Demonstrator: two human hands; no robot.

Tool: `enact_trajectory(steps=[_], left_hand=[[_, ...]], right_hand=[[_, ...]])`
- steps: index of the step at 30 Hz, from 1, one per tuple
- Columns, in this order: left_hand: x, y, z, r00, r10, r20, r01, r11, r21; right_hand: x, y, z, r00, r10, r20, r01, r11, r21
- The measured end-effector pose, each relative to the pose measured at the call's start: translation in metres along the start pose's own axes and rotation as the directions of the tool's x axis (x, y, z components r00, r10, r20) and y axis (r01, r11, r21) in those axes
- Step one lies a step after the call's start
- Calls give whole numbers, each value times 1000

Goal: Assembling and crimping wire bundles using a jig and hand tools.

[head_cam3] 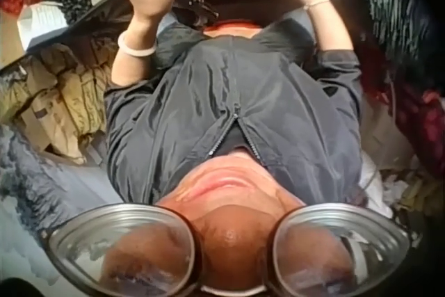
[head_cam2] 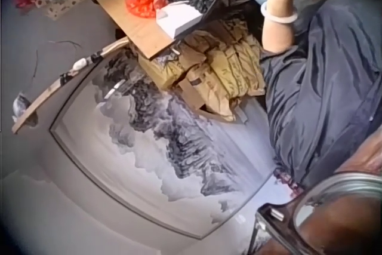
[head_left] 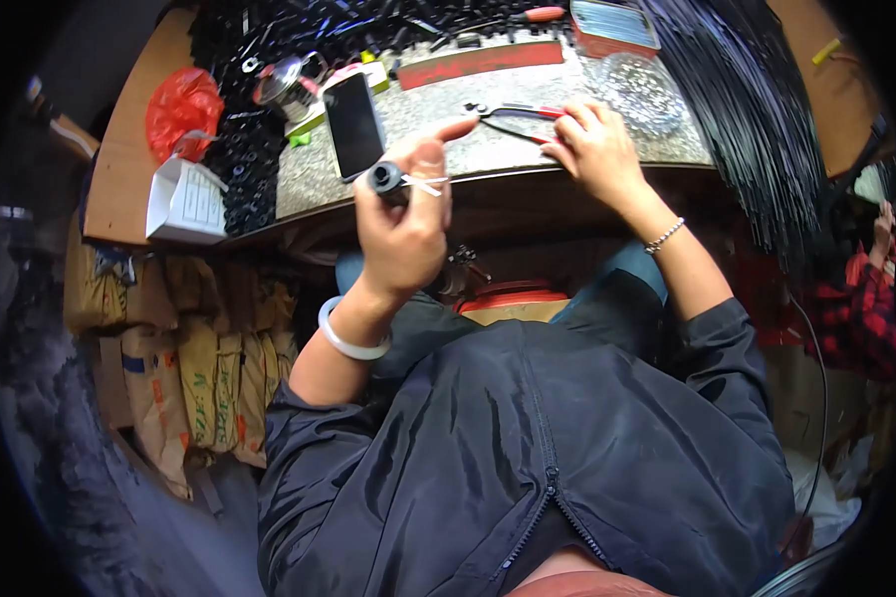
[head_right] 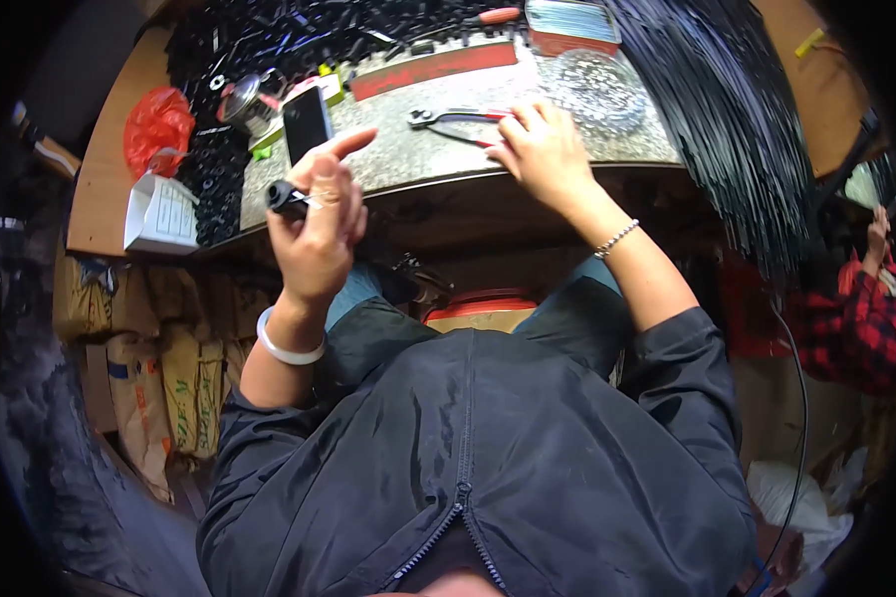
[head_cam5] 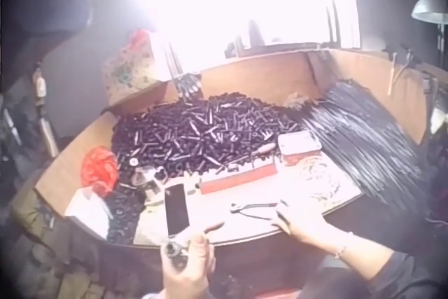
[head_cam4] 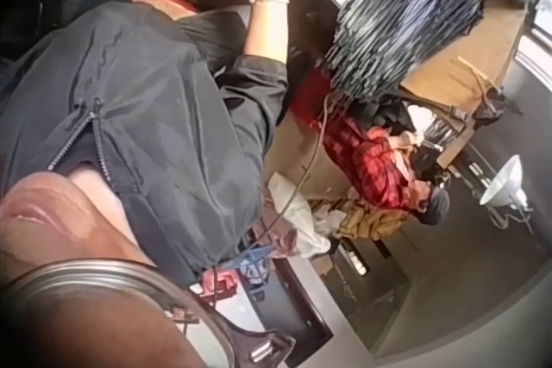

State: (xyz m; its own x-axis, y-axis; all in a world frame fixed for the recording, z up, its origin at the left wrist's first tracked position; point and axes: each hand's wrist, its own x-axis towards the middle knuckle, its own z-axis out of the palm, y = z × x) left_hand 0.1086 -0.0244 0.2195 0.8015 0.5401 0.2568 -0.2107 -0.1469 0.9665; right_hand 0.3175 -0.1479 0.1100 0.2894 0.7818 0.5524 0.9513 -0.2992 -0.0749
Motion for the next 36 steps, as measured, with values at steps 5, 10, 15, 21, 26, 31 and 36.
enact_trajectory(steps=[5,10,15,21,26,31,36], left_hand=[[4,-7,-6,992,125,-3,-125,992,37],[10,-17,-15,989,134,-67,-126,985,115],[18,-28,-13,986,131,-108,-116,984,137],[21,-25,-2,989,75,-125,-57,988,141],[21,-25,0,991,50,-125,-39,995,87],[16,-21,0,994,79,-80,-76,996,36],[10,-9,0,998,38,-48,-37,999,18]], right_hand=[[4,-11,-10,992,100,77,-109,986,124],[-5,-36,-91,941,157,301,-331,621,711],[-5,-65,-143,993,-109,-38,111,992,60],[-4,-64,-155,982,-170,-81,161,981,-105],[-2,-68,-156,961,-254,-106,237,960,-149],[-5,-71,-155,966,-251,-66,238,957,-166],[-11,-77,-160,978,-206,-17,201,967,-159]])
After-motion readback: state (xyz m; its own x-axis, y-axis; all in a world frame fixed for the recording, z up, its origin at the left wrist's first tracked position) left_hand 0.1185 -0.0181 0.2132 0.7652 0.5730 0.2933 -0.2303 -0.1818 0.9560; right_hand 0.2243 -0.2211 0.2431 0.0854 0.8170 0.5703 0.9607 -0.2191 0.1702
